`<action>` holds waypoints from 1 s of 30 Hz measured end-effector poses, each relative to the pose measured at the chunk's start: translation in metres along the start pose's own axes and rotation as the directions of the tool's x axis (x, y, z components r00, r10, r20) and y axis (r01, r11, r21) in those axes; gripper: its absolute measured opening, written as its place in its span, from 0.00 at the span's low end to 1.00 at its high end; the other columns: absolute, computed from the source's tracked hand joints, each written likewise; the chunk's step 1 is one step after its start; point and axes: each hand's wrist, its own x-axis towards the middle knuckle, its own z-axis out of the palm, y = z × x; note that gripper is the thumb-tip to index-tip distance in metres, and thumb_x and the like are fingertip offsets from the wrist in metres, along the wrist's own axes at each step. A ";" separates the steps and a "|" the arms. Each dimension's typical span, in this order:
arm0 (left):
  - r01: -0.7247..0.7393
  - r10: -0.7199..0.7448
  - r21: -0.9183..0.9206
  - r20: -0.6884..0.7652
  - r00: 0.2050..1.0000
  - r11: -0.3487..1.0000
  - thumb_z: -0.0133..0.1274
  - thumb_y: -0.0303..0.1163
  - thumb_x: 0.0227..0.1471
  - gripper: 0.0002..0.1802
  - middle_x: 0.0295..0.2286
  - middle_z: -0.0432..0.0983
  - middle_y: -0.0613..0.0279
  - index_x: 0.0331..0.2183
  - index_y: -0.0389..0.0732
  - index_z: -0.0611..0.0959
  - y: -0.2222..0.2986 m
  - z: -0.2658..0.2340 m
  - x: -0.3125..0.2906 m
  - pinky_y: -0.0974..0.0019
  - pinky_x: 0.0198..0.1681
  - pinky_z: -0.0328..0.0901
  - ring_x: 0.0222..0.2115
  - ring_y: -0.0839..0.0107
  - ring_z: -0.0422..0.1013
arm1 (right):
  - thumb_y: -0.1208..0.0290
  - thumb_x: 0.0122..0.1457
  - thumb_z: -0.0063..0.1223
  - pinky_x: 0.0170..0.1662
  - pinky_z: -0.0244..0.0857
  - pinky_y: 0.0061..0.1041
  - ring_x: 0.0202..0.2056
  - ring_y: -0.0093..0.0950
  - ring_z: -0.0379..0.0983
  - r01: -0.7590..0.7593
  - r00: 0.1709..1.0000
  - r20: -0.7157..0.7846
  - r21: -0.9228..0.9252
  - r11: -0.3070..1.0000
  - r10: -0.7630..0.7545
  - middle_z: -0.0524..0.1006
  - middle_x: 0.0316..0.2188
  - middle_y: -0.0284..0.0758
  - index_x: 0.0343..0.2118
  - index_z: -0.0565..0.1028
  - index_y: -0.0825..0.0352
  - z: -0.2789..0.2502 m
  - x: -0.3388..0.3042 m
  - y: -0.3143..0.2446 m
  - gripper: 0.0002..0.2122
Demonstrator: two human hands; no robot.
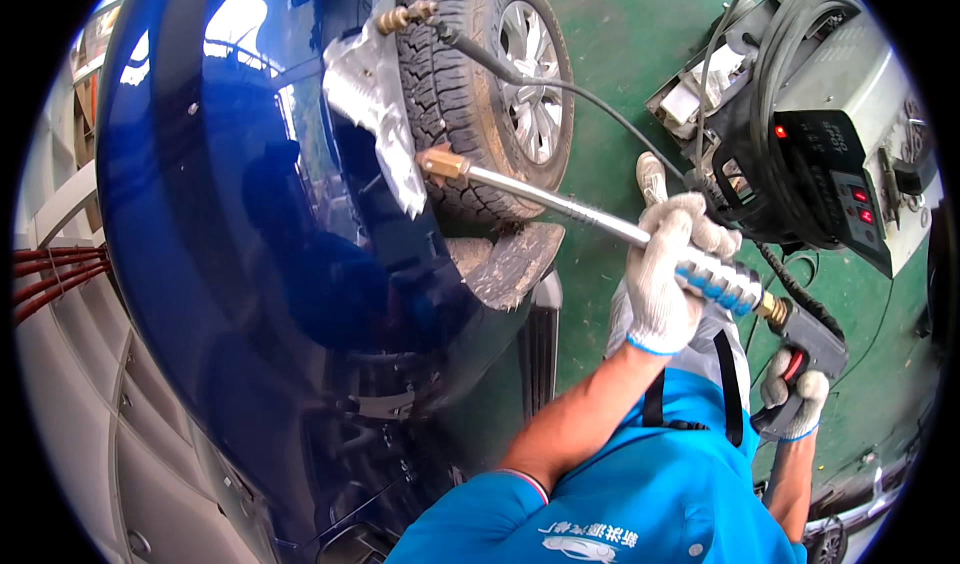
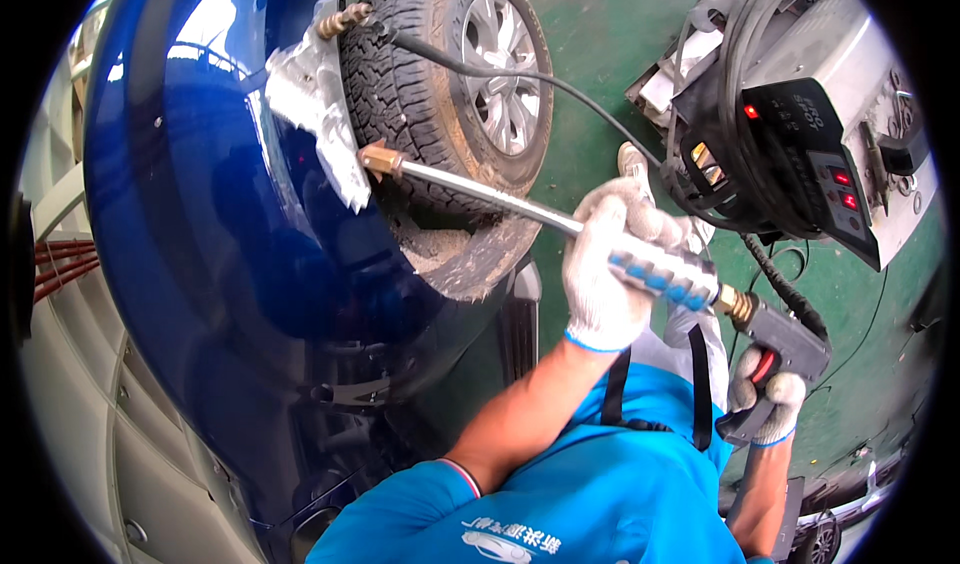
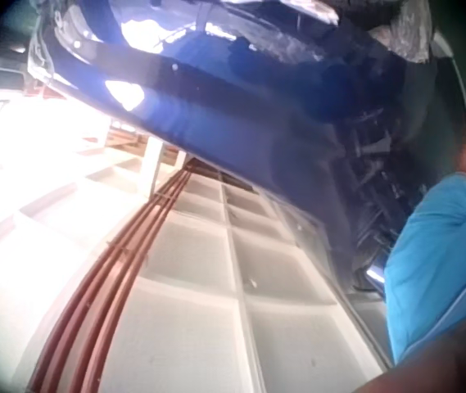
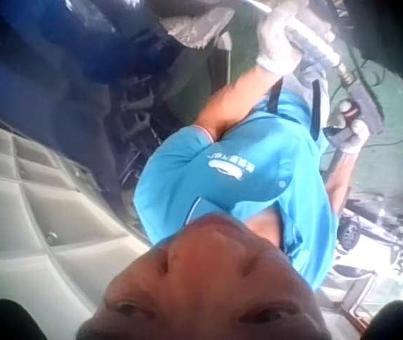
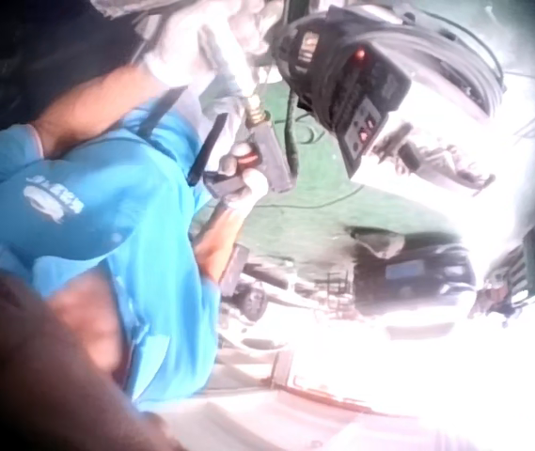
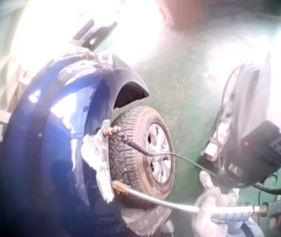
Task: The person uses an angle grinder to remove paint and smooth the surface of a blue car's rear quarter panel and wheel arch. They move around the vehicle, grinding different sections and occasionally wiping the surface with a cloth.
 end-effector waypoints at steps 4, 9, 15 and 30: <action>-0.044 0.010 0.403 0.085 0.996 0.914 0.52 0.40 0.66 0.17 0.30 0.80 0.59 0.49 0.38 0.78 0.038 -0.008 0.013 0.55 0.50 0.74 0.34 0.66 0.78 | 0.68 0.47 0.65 0.19 0.68 0.34 0.15 0.33 0.70 -0.016 0.999 -0.032 -0.016 1.000 0.016 0.75 0.19 0.42 0.38 0.75 0.80 0.014 0.002 -0.008 0.20; -0.242 0.239 0.009 -0.197 0.951 0.970 0.52 0.41 0.68 0.12 0.26 0.71 0.68 0.39 0.42 0.78 0.173 -0.004 0.059 0.67 0.33 0.66 0.26 0.74 0.68 | 0.69 0.46 0.62 0.20 0.69 0.35 0.15 0.33 0.70 0.018 0.997 -0.079 -0.017 1.000 -0.019 0.74 0.19 0.42 0.37 0.75 0.81 0.027 -0.002 -0.003 0.19; 0.144 0.291 -0.499 0.690 0.662 0.854 0.51 0.48 0.67 0.19 0.14 0.55 0.76 0.33 0.42 0.77 0.166 -0.040 0.108 0.75 0.13 0.55 0.11 0.83 0.52 | 0.70 0.46 0.62 0.21 0.70 0.36 0.15 0.36 0.70 0.005 1.000 0.001 -0.015 1.000 -0.005 0.74 0.17 0.45 0.38 0.75 0.80 0.009 -0.009 0.005 0.19; 0.002 0.128 -0.338 0.362 0.923 0.941 0.50 0.33 0.68 0.13 0.17 0.54 0.76 0.28 0.48 0.70 0.170 -0.010 0.078 0.74 0.17 0.52 0.14 0.82 0.49 | 0.63 0.45 0.70 0.21 0.68 0.36 0.17 0.38 0.72 -0.042 0.998 -0.039 -0.045 0.998 0.040 0.75 0.16 0.46 0.34 0.76 0.78 -0.002 -0.008 0.008 0.21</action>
